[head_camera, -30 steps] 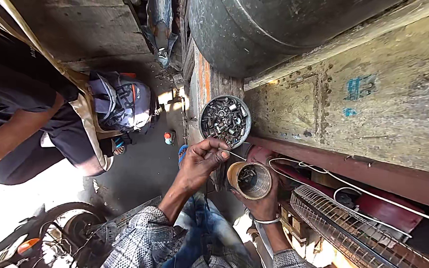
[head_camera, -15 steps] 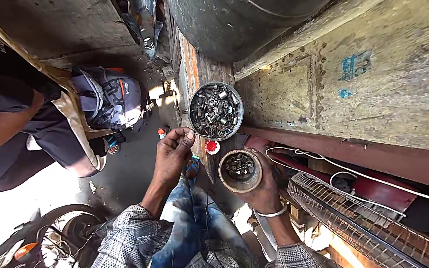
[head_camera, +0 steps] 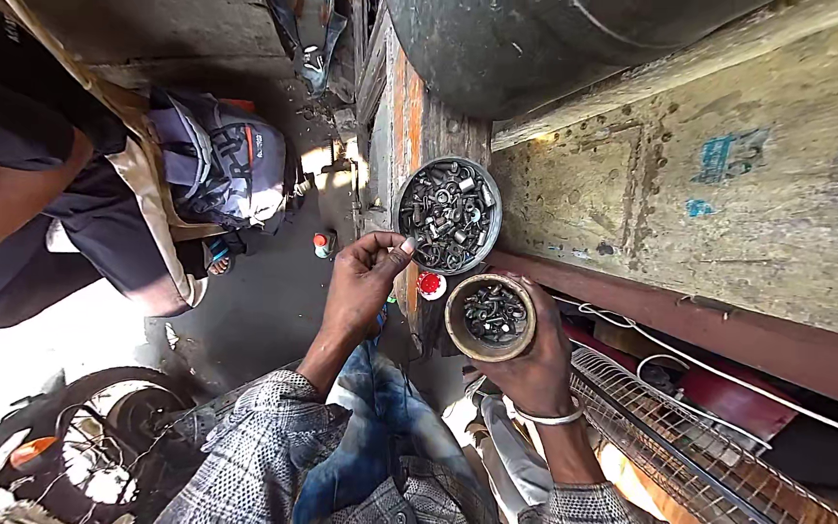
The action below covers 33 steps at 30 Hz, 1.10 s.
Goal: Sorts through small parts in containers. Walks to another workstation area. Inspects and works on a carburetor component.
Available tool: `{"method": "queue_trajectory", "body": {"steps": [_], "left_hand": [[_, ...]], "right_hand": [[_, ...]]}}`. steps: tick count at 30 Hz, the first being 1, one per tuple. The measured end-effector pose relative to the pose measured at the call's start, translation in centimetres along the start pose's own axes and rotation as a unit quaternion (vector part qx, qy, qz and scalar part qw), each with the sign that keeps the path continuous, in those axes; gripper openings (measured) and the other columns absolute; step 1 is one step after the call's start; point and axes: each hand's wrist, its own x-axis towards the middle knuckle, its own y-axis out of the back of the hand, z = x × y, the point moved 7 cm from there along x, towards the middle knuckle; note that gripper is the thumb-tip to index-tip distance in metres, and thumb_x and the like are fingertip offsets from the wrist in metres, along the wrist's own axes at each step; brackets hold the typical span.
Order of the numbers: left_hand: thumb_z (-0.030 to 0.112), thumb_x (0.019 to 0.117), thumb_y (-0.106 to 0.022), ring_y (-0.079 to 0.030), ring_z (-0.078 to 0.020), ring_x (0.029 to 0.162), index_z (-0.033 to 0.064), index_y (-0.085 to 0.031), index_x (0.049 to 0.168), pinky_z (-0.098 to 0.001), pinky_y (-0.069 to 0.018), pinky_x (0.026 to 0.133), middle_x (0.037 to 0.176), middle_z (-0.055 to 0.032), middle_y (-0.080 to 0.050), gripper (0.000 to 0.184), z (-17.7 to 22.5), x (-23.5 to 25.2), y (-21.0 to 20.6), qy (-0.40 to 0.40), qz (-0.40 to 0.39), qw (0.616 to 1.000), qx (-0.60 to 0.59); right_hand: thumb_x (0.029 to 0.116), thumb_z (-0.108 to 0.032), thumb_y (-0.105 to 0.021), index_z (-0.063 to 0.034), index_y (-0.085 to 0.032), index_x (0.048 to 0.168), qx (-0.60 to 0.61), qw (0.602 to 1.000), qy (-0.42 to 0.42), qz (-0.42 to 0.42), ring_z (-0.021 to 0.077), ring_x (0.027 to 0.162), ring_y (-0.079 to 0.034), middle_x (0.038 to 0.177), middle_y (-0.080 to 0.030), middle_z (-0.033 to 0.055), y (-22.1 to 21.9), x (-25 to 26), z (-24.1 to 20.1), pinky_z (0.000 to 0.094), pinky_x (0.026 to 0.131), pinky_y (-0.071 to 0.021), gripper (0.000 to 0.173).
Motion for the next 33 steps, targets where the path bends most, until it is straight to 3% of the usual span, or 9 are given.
{"method": "queue_trajectory", "body": {"steps": [4,8,18,20,22,24,26,29,33], "left_hand": [[0.014,0.0980,-0.067,-0.044,-0.0083,0.048,0.0082,-0.073,0.103,-0.0221,-0.0381,0.046,0.062,0.0007,-0.052,0.010,-0.3,0.7,0.0,0.008,0.008,0.999,0.043],[0.019,0.0976,-0.068,-0.038,-0.0078,0.045,0.0109,-0.074,0.105,-0.0240,-0.0322,0.044,0.057,0.0036,-0.047,0.012,-0.4,1.2,-0.5,-0.010,-0.003,0.996,0.089],[0.023,0.0981,-0.068,-0.039,-0.0068,0.045,0.0142,-0.075,0.107,-0.0257,-0.0354,0.046,0.057,0.0055,-0.048,0.014,-0.2,2.0,-1.8,-0.036,-0.008,0.987,0.154],[0.026,0.0985,-0.068,-0.042,-0.0069,0.048,0.0164,-0.075,0.106,-0.0275,-0.0388,0.049,0.060,0.0058,-0.052,0.014,-0.6,2.2,-2.0,-0.041,-0.008,0.983,0.176],[0.027,0.0986,-0.067,-0.049,-0.0069,0.051,0.0185,-0.075,0.108,-0.0295,-0.0450,0.053,0.064,0.0052,-0.059,0.015,-0.8,2.4,-2.3,-0.047,-0.006,0.977,0.206],[0.029,0.0987,-0.068,-0.047,-0.0082,0.052,0.0206,-0.076,0.115,-0.0313,-0.0437,0.055,0.064,0.0041,-0.058,0.020,-0.9,2.4,-2.5,-0.046,0.000,0.974,0.222],[0.030,0.0987,-0.068,-0.045,-0.0088,0.051,0.0217,-0.074,0.122,-0.0312,-0.0425,0.055,0.064,0.0039,-0.055,0.025,-0.8,2.2,-2.5,-0.049,0.012,0.975,0.215],[0.023,0.0985,-0.068,-0.043,-0.0099,0.051,0.0191,-0.067,0.135,-0.0302,-0.0420,0.054,0.064,0.0025,-0.052,0.037,-1.1,2.0,-1.8,-0.065,0.046,0.979,0.189],[0.024,0.0991,-0.067,-0.040,-0.0134,0.050,0.0158,-0.035,0.160,-0.0334,-0.0415,0.052,0.062,0.0028,-0.040,0.070,-2.7,1.9,-0.7,-0.020,0.097,0.980,0.171]], "right_hand": [[0.0646,-0.048,-0.092,-0.0087,-0.053,0.146,-0.024,1.000,-0.008,-0.005,0.0264,0.133,-0.055,0.142,-0.059,0.0125,-0.1,0.6,0.0,0.0472,0.113,-0.0440,0.098],[0.0633,-0.050,-0.091,-0.0109,-0.053,0.147,-0.046,0.999,-0.019,-0.015,0.0284,0.132,-0.054,0.142,-0.059,0.0121,-0.3,0.9,0.0,0.0497,0.112,-0.0438,0.100],[0.0574,-0.041,-0.092,-0.0135,-0.047,0.153,-0.076,0.995,-0.053,-0.044,0.0291,0.133,-0.053,0.144,-0.056,0.0129,-0.7,1.9,0.3,0.0488,0.109,-0.0468,0.109],[0.0571,-0.043,-0.092,-0.0138,-0.046,0.154,-0.095,0.992,-0.060,-0.062,0.0287,0.127,-0.058,0.141,-0.057,0.0146,-0.8,2.7,0.4,0.0482,0.102,-0.0518,0.112],[0.0599,-0.054,-0.088,-0.0174,-0.038,0.159,-0.157,0.977,-0.078,-0.122,0.0308,0.115,-0.063,0.136,-0.059,0.0138,-0.9,3.9,0.6,0.0527,0.090,-0.0559,0.117],[0.0608,-0.060,-0.086,-0.0206,-0.027,0.164,-0.219,0.945,-0.112,-0.214,0.0369,0.105,-0.066,0.136,-0.061,0.0155,-1.2,5.0,0.8,0.0612,0.076,-0.0543,0.125],[0.0618,-0.062,-0.088,-0.0206,-0.023,0.165,-0.254,0.909,-0.160,-0.289,0.0418,0.101,-0.068,0.134,-0.064,0.0172,-1.4,6.1,1.0,0.0680,0.074,-0.0514,0.129],[0.0620,-0.067,-0.085,-0.0185,-0.023,0.164,-0.262,0.864,-0.225,-0.367,0.0401,0.093,-0.070,0.107,-0.073,0.0182,-2.0,7.6,1.9,0.0681,0.074,-0.0518,0.130],[0.0614,-0.073,-0.081,-0.0205,-0.024,0.164,-0.262,0.834,-0.250,-0.416,0.0365,0.094,-0.071,0.105,-0.074,0.0159,-2.8,9.1,2.8,0.0671,0.078,-0.0529,0.129]]}}
